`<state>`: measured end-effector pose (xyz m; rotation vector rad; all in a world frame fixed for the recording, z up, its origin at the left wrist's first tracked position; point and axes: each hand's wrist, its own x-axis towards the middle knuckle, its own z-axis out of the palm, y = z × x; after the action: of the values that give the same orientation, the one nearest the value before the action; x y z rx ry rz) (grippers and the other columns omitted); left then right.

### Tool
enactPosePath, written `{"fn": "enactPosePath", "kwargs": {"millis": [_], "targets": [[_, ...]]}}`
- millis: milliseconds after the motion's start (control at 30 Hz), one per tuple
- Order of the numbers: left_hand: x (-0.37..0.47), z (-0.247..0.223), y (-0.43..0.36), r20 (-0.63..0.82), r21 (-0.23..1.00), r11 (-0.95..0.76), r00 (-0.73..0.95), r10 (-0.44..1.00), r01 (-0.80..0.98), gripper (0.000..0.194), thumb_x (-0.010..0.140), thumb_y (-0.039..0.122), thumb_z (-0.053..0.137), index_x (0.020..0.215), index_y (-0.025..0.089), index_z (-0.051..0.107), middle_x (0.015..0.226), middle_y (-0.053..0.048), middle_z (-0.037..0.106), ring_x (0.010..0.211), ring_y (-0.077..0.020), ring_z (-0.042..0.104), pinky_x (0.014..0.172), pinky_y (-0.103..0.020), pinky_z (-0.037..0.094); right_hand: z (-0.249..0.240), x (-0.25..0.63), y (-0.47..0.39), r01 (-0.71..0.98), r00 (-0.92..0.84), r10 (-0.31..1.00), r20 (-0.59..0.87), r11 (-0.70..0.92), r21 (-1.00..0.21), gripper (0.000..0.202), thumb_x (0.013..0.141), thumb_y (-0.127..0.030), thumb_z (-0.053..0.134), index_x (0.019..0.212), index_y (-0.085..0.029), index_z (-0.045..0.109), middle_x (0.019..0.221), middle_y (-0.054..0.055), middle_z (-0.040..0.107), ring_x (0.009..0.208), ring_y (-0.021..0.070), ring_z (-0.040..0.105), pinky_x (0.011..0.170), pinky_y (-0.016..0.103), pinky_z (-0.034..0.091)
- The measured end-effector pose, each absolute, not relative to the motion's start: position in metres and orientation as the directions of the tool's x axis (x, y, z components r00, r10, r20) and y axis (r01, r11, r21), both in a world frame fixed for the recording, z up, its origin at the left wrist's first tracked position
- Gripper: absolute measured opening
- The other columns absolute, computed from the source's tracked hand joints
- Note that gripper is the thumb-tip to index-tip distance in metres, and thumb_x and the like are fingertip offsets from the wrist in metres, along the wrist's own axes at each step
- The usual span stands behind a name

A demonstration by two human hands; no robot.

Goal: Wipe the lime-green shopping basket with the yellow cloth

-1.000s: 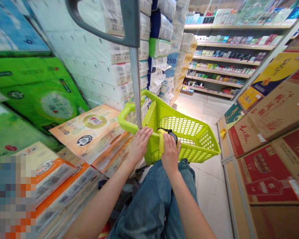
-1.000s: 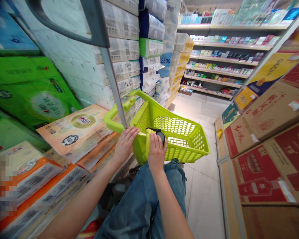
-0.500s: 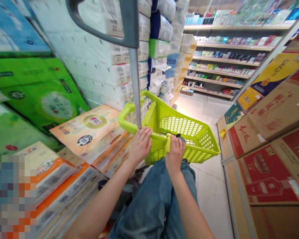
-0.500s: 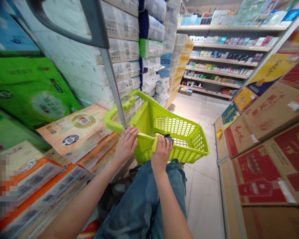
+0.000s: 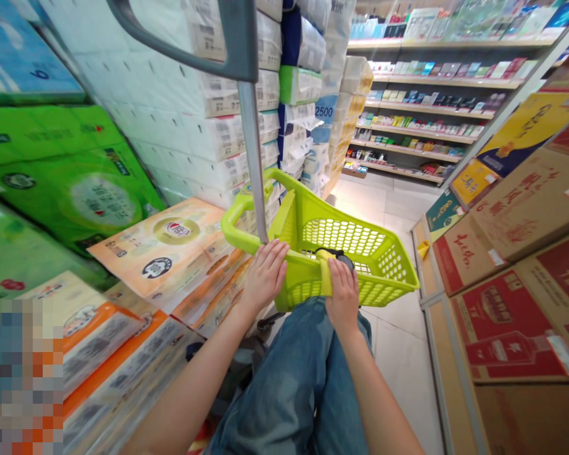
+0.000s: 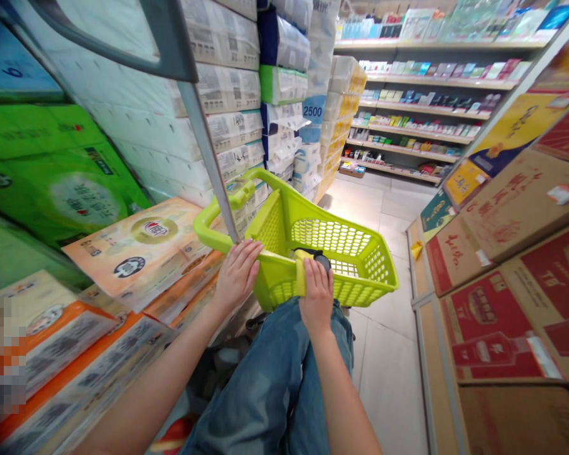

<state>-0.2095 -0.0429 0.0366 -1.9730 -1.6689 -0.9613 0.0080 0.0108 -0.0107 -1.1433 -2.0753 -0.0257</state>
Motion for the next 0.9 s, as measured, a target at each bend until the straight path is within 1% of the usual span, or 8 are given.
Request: {"fn": "enactPosePath", "kwargs": {"millis": [67,167,300,400,467,567,733,900], "targets": [[-0.209,0.036,-0.043,0.711,0.143,-0.222,0.057,0.701,0.965,0.043,0.103,0.023,0.039,0.144,0.018,0.049,0.141,-0.010,0.060,0.141,-0.0232,0.046,0.121,-0.044,0.032,-0.022,0.034,0.017,0.783,-0.267,0.737,0.621,0.541,-0.307,0.075,0.075,0.000,0.038,0.147,-0.019,0.044,0.146,0.008,0.057,0.141,0.0218,0.044,0.123,0.050,0.022],[-0.208,0.035,-0.043,0.711,0.151,-0.225,0.052,0.701,0.963,0.043,0.103,0.022,0.039,0.144,0.017,0.049,0.141,-0.010,0.060,0.141,-0.0233,0.046,0.121,-0.045,0.031,-0.034,0.054,0.022,0.827,-0.185,0.757,0.626,0.465,-0.317,0.075,0.074,0.000,0.038,0.146,-0.019,0.045,0.145,0.009,0.057,0.141,0.0241,0.043,0.123,0.056,0.018],[-0.206,0.035,-0.043,0.714,0.170,-0.222,0.035,0.699,0.960,0.041,0.103,0.022,0.038,0.142,0.017,0.050,0.141,-0.010,0.061,0.141,-0.0235,0.046,0.121,-0.045,0.031,-0.025,0.022,0.016,0.817,-0.111,0.767,0.632,0.433,-0.382,0.076,0.072,0.000,0.038,0.147,-0.017,0.044,0.143,0.011,0.058,0.145,0.0258,0.037,0.123,0.060,0.011],[-0.206,0.035,-0.043,0.717,0.172,-0.230,0.038,0.696,0.958,0.041,0.104,0.023,0.037,0.141,0.015,0.050,0.141,-0.011,0.060,0.141,-0.0235,0.046,0.121,-0.045,0.031,-0.001,-0.028,0.002,0.771,-0.180,0.776,0.605,0.493,-0.403,0.074,0.075,0.000,0.037,0.147,-0.017,0.043,0.144,0.009,0.058,0.146,0.0248,0.035,0.124,0.059,0.007],[-0.207,0.034,-0.043,0.714,0.174,-0.237,0.043,0.698,0.956,0.042,0.104,0.024,0.036,0.142,0.015,0.050,0.142,-0.011,0.059,0.142,-0.0235,0.045,0.121,-0.045,0.030,0.015,-0.058,-0.006,0.720,-0.262,0.756,0.599,0.567,-0.400,0.070,0.079,-0.002,0.039,0.147,-0.017,0.044,0.145,0.010,0.056,0.143,0.0248,0.038,0.124,0.053,0.016],[-0.208,0.034,-0.043,0.703,0.179,-0.236,0.044,0.710,0.955,0.043,0.104,0.025,0.035,0.144,0.016,0.049,0.144,-0.011,0.057,0.143,-0.0234,0.043,0.122,-0.045,0.029,0.029,-0.080,-0.011,0.706,-0.298,0.736,0.608,0.598,-0.378,0.060,0.087,-0.010,0.044,0.146,-0.022,0.048,0.145,0.010,0.055,0.136,0.0263,0.042,0.121,0.051,0.022],[-0.209,0.035,-0.043,0.704,0.162,-0.242,0.059,0.708,0.957,0.043,0.104,0.026,0.035,0.144,0.016,0.049,0.143,-0.010,0.058,0.143,-0.0232,0.044,0.122,-0.044,0.029,0.014,-0.051,-0.003,0.710,-0.405,0.678,0.613,0.656,-0.257,0.068,0.085,-0.004,0.041,0.151,-0.021,0.042,0.151,0.010,0.051,0.142,0.0232,0.038,0.123,0.047,0.022],[-0.209,0.033,-0.043,0.701,0.176,-0.237,0.047,0.711,0.955,0.044,0.104,0.026,0.036,0.145,0.018,0.048,0.144,-0.010,0.058,0.143,-0.0234,0.044,0.121,-0.045,0.030,-0.014,0.011,0.011,0.784,-0.363,0.707,0.606,0.584,-0.212,0.076,0.078,0.000,0.039,0.150,-0.022,0.043,0.151,0.009,0.051,0.145,0.0226,0.037,0.124,0.050,0.021]]}}
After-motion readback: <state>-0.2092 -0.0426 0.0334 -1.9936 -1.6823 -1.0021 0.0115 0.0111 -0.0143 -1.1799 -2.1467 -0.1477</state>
